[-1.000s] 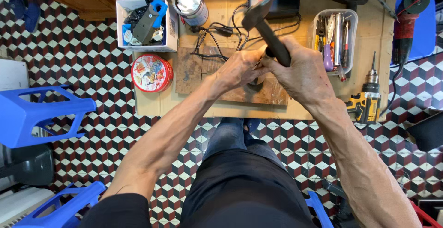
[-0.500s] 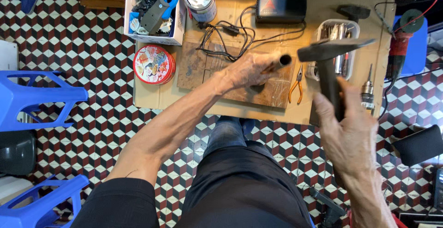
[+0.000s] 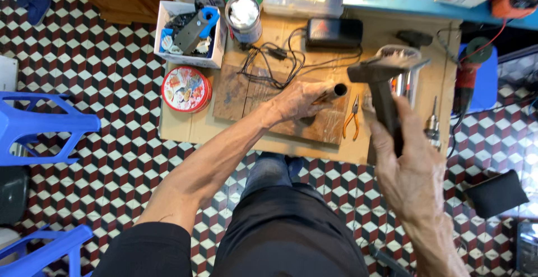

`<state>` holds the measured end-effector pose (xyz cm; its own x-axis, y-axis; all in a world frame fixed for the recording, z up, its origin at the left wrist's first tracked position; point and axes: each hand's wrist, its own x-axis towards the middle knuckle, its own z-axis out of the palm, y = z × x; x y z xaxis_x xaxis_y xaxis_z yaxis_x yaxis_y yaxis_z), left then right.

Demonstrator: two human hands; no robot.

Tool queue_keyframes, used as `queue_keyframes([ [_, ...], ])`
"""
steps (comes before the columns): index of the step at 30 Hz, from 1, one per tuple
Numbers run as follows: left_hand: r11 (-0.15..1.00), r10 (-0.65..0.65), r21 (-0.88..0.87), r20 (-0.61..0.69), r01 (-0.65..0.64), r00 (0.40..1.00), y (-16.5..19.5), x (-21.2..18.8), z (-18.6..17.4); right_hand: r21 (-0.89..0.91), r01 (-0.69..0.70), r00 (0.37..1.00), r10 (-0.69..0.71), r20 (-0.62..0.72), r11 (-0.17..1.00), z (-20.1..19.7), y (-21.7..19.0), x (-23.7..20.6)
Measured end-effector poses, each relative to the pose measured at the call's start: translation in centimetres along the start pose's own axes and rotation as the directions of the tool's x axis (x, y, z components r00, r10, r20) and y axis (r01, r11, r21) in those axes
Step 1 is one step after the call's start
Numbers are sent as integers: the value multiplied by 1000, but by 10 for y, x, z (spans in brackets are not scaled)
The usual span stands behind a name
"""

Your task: The person grinds the end of a metal tube with an angle grinder, producing sparks, then holds the tube over a metal form and hammers the tube end to flare and shape it, periodically checking the fit of the tube against the form.

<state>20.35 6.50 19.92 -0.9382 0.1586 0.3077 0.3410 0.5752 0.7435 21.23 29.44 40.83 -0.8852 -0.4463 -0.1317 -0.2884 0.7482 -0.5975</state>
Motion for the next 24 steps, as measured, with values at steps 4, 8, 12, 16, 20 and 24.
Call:
queue_keyframes([
  [4, 998, -56, -21, 25, 57, 998, 1, 2, -2, -1, 14, 998, -14, 55, 1000, 7, -3, 6],
  [8, 1000, 15, 4, -49, -14, 999, 1, 1, -1, -128, 225, 974, -228, -4, 966, 15, -4, 11],
  [12, 995, -91, 36, 13, 90, 996, -1, 0, 0, -1, -72, 996, 72, 45, 997, 8, -4, 8],
  [16, 995, -101, 5, 15, 101, 995, -1, 0, 0, -155, 294, 923, -323, -210, 943, 3, 1, 4],
  [20, 993, -109, -51, -2, 109, 994, 3, -1, 0, 12, 299, 943, -294, -154, 954, 30, 14, 8],
  [24, 983, -142, -118, -17, 139, 990, 5, -3, -1, -191, 253, 966, -257, 8, 948, 50, 30, 12],
])
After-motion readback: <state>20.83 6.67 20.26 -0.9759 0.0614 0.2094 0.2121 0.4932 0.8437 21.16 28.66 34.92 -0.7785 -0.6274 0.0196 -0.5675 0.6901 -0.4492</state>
